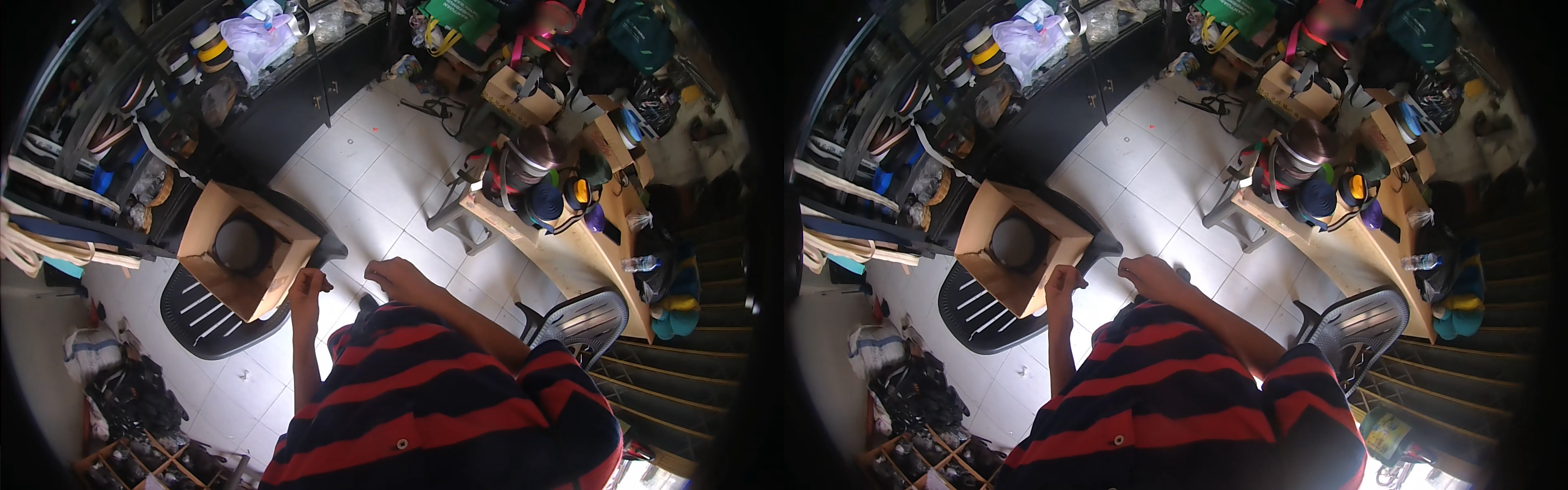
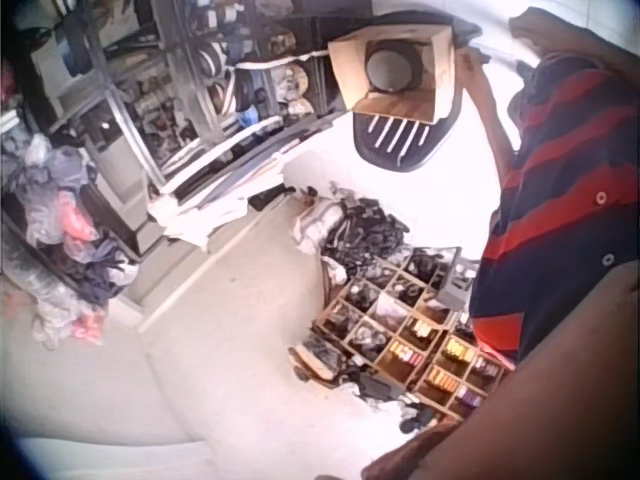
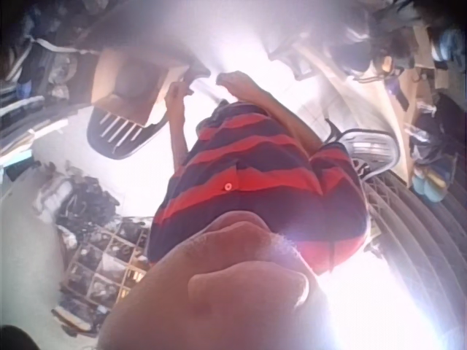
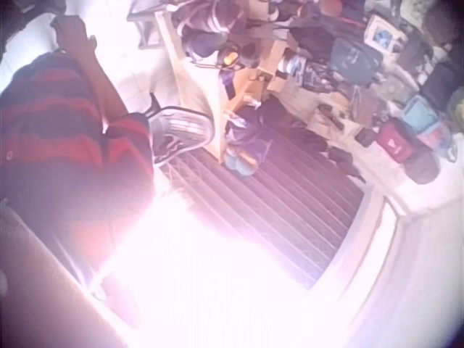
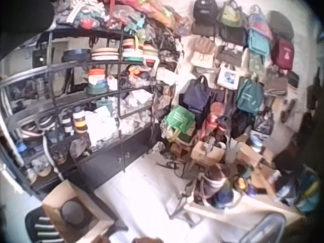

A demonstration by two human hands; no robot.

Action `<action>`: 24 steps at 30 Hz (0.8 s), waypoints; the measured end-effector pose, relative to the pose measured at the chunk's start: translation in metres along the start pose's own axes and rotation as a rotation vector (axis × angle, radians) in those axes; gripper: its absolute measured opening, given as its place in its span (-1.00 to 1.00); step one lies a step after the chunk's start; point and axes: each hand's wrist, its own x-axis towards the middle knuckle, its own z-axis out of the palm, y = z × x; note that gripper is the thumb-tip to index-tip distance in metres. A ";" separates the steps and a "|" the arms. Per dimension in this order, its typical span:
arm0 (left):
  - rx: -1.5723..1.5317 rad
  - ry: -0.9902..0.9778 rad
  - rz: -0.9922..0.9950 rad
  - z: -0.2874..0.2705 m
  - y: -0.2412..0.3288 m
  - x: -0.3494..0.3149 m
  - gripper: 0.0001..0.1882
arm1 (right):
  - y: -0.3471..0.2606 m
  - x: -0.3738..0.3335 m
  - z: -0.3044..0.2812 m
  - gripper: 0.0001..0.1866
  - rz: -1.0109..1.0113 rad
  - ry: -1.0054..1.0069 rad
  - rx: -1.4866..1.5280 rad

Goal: The person picks up and moves rolls of ribbon and webbing from a shelf and a box, handling the material ends by hand to check and secure them.

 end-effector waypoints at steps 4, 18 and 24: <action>0.073 -0.033 -0.007 0.007 0.006 0.012 -0.87 | 0.000 0.007 -0.006 -0.80 0.051 -0.029 0.066; -0.009 -0.105 -0.109 0.071 0.023 0.106 -0.63 | 0.059 0.070 -0.072 -0.76 0.000 0.020 0.008; 0.085 -0.288 -0.006 0.134 0.039 0.175 -0.51 | 0.087 0.099 -0.140 -0.85 -0.002 0.221 0.115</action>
